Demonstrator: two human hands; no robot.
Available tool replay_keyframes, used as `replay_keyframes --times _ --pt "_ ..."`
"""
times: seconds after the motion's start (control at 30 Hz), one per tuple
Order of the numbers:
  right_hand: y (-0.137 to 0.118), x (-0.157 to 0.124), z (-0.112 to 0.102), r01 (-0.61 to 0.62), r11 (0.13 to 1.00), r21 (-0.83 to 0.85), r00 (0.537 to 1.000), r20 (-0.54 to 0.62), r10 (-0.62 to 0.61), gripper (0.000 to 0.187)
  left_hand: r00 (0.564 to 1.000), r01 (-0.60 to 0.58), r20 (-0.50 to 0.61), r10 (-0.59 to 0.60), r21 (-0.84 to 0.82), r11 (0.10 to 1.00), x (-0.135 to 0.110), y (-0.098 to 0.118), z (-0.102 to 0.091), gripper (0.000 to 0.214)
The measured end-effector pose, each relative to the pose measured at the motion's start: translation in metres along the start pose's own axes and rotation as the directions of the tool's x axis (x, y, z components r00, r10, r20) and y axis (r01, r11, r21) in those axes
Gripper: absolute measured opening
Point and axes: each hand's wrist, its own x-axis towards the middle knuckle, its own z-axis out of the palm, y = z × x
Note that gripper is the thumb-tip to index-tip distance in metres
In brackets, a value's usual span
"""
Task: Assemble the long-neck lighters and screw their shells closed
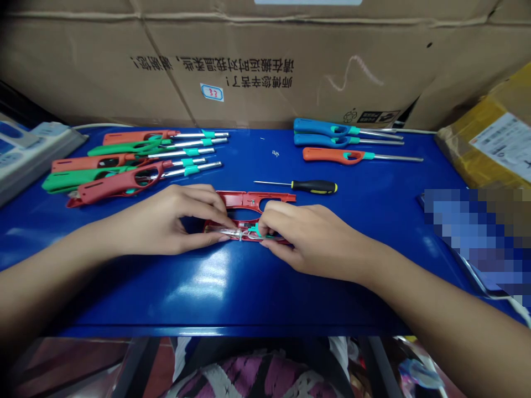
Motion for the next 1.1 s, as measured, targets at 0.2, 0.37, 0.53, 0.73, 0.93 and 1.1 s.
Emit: replay_keyframes --times 0.2,0.37,0.53,0.73,0.93,1.1 --pt "0.0013 0.0002 -0.0015 -0.012 1.000 0.015 0.999 -0.037 0.012 0.006 1.000 -0.004 0.010 0.004 0.032 0.999 -0.0002 0.0004 0.0001 0.020" --pt "0.0024 0.0004 -0.0022 -0.006 1.000 0.022 0.999 -0.039 0.007 0.006 1.000 -0.008 -0.004 0.008 0.039 0.999 -0.0004 -0.0006 0.0006 0.020" --pt "0.0025 0.0024 -0.0022 -0.010 0.998 0.059 0.999 -0.030 0.012 0.007 1.000 -0.021 0.000 0.021 0.069 0.997 -0.0011 -0.0007 0.0001 0.019" --pt "0.0056 0.0021 -0.0041 -0.040 0.987 0.153 0.998 -0.037 0.046 0.008 0.999 -0.052 0.012 0.051 0.148 0.988 -0.0027 -0.0007 0.0007 0.020" --pt "0.0074 -0.0008 -0.0085 -0.006 0.986 0.168 1.000 -0.018 0.010 0.012 0.980 -0.153 -0.090 0.177 0.228 0.962 -0.0020 0.0028 0.0021 0.024" --pt "0.0066 0.0004 -0.0101 0.009 0.988 0.153 1.000 -0.012 -0.007 0.013 0.974 -0.218 0.019 0.224 0.333 0.918 -0.0025 0.0091 0.0058 0.029"
